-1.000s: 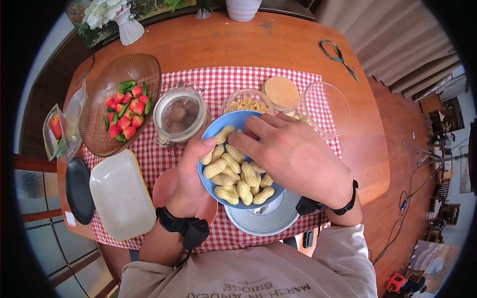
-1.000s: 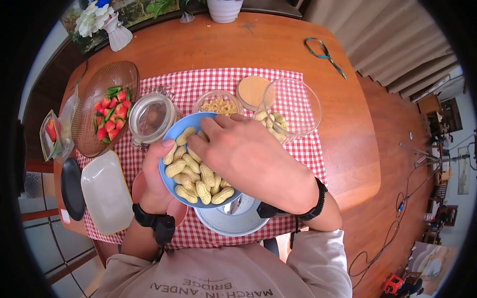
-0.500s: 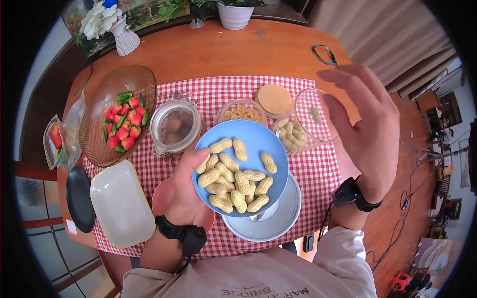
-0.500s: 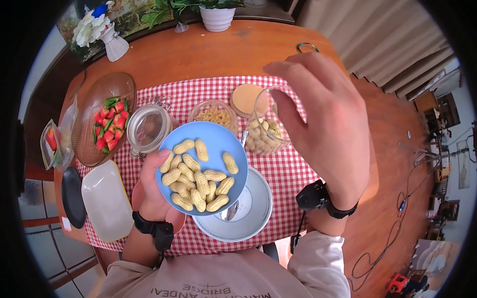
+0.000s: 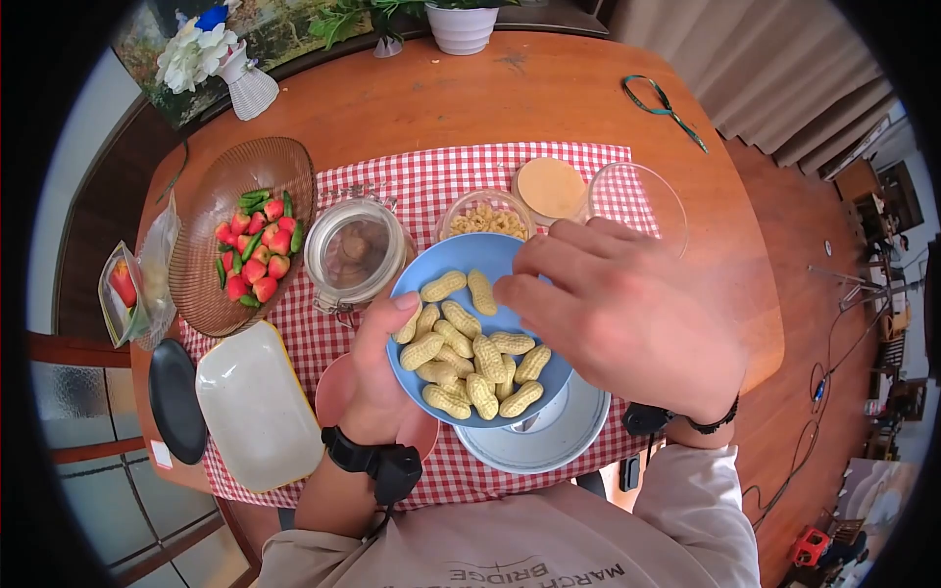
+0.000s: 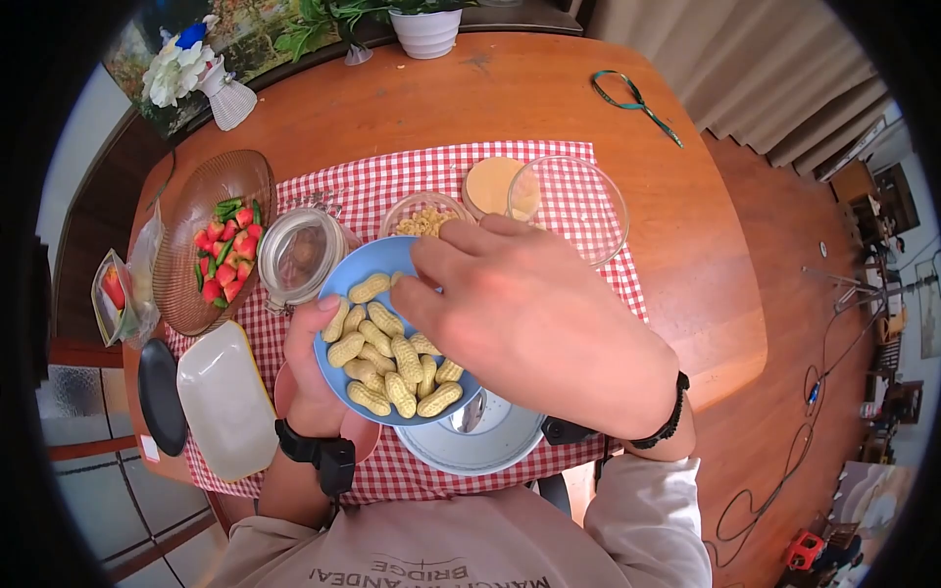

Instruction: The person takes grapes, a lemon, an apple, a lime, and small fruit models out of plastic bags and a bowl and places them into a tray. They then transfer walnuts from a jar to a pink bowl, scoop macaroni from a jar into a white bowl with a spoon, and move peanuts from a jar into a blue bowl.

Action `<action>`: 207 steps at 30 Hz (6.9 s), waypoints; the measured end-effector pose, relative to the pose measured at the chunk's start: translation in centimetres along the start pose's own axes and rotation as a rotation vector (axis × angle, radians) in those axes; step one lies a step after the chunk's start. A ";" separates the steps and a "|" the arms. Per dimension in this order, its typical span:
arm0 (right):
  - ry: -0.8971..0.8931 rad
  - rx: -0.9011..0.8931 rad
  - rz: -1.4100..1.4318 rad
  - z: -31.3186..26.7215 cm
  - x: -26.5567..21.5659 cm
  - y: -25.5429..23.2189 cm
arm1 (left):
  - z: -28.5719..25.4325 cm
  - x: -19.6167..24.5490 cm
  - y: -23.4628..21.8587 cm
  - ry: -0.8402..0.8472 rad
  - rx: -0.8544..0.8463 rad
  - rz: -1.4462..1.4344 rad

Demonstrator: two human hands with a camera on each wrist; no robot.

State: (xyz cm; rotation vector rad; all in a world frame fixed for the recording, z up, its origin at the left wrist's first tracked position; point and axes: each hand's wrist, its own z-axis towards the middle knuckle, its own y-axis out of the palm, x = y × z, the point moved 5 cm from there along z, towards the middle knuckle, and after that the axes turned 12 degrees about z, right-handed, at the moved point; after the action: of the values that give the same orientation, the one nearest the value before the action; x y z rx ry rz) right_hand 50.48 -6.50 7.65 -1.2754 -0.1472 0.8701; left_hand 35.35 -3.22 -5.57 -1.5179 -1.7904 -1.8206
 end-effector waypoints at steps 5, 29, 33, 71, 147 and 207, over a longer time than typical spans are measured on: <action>0.099 -0.291 -0.096 -1.0 0.9 3.3 | 0.4 0.0 -0.2 0.089 0.009 0.092; 0.142 0.324 -0.225 -1.0 3.5 -5.7 | 0.1 -0.2 -1.6 -0.005 -0.018 0.078; 0.128 0.222 -0.029 0.0 2.1 -4.0 | 0.2 -0.2 -0.7 -0.010 -0.043 0.012; 0.006 0.153 0.075 -4.2 3.4 0.0 | 0.1 1.1 2.6 0.151 0.028 0.237; -0.101 -0.040 0.234 -3.7 4.3 4.9 | 0.7 -0.1 -0.3 0.067 -0.021 0.257; 0.020 0.243 0.222 -4.3 3.2 3.6 | 0.4 -0.6 -1.3 0.010 -0.014 0.169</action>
State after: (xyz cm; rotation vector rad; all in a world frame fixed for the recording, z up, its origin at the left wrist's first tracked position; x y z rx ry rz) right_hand 53.22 -7.67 1.97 -1.0843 0.1158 1.0315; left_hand 34.91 -2.83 -7.00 -1.6081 -1.5944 -1.7599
